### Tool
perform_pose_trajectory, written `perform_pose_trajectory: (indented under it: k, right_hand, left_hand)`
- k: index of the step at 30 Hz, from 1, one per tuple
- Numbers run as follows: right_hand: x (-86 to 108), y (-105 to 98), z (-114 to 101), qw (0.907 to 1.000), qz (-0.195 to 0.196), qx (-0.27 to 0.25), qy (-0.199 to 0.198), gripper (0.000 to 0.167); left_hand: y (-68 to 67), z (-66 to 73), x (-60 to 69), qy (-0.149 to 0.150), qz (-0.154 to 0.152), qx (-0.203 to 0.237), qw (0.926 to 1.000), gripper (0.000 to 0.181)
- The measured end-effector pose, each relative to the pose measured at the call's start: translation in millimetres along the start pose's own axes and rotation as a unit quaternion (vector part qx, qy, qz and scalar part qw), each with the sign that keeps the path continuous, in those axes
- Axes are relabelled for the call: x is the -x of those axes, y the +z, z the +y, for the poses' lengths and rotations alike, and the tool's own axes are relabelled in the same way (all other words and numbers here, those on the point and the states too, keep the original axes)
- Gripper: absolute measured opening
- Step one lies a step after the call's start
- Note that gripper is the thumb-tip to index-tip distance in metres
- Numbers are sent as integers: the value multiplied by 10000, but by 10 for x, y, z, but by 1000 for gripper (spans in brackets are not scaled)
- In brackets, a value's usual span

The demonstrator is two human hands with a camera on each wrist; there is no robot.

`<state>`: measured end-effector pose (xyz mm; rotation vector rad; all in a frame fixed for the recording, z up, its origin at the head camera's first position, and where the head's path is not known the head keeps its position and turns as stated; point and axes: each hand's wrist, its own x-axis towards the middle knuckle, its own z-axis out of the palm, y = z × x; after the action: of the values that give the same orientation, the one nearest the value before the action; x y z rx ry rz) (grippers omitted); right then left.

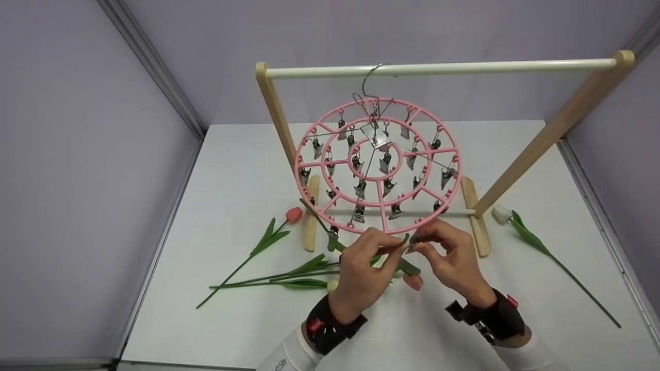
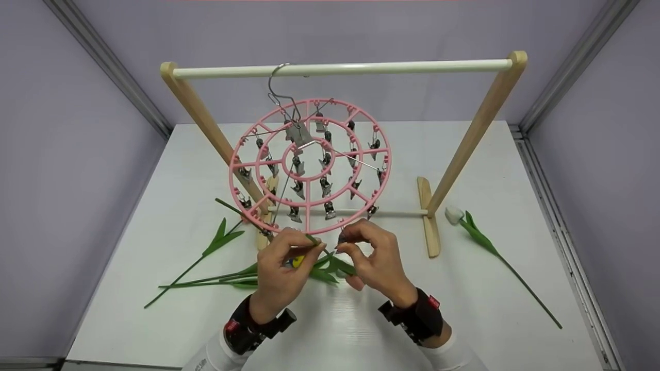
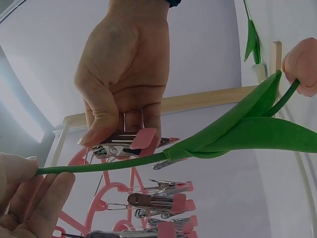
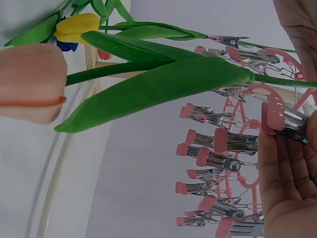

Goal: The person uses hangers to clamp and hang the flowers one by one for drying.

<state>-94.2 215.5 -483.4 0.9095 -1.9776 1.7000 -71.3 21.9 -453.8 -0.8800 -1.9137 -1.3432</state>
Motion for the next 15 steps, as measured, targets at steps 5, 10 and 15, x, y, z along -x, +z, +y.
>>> perform_pose_trajectory:
  k: [5,10,15]
  right_hand:
    - [4,13,9,9999,-23,31,-160,24]
    - [25,23,-1,9992,25,411,2,19]
    - [19,22,-5,9972,42,747,88,31]
  left_hand:
    - [32,-22,-6,285,79,-176,9994,19]
    - [57,-38,-18,444,150,-97,9989,22]
    - [74,-35,-31,398,204,-46,9990,21]
